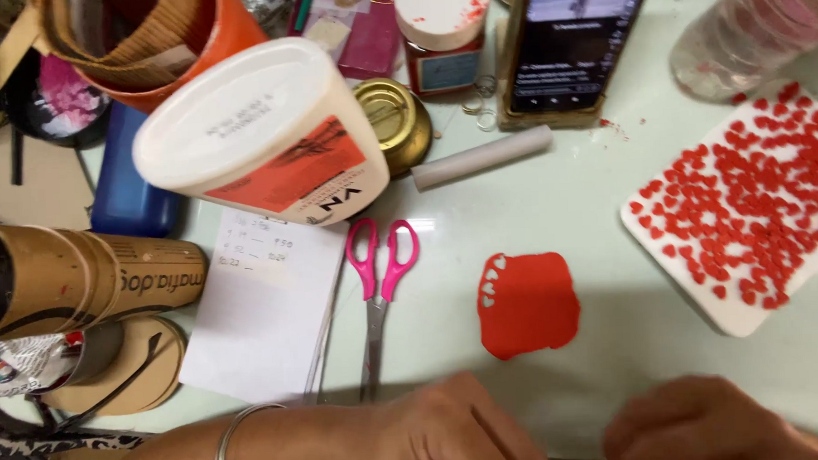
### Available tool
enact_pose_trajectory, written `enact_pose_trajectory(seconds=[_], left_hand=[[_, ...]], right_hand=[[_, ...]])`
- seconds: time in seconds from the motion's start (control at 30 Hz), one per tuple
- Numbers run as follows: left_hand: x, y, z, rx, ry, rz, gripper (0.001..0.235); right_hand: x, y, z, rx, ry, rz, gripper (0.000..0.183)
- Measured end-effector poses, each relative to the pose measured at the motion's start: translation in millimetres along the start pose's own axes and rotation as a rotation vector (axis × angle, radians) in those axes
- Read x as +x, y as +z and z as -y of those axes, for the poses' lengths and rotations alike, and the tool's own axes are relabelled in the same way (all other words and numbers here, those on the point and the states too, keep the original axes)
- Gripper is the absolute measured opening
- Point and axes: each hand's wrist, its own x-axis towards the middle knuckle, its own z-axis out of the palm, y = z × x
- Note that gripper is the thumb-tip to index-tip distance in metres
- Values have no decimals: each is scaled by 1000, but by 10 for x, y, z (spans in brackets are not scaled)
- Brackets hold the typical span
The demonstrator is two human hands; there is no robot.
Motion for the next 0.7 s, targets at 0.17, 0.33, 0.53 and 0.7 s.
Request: enact_pose_trajectory(seconds=[0.17,0.33,0.53,0.7], left_hand=[[214,-41,126,145,135,-241,14],[339,-188,282,327,-37,-868,11],[420,-232,362,340,31,-918,15],[432,-314,427,325,29,-923,18]], right_hand=[[244,40,14,-665,-320,-454,40],[563,-85,-5,-638,-282,-763,22],[552,-89,-114,-35,-81,-821,21],[569,-141,-112,40,-27,-835,20]])
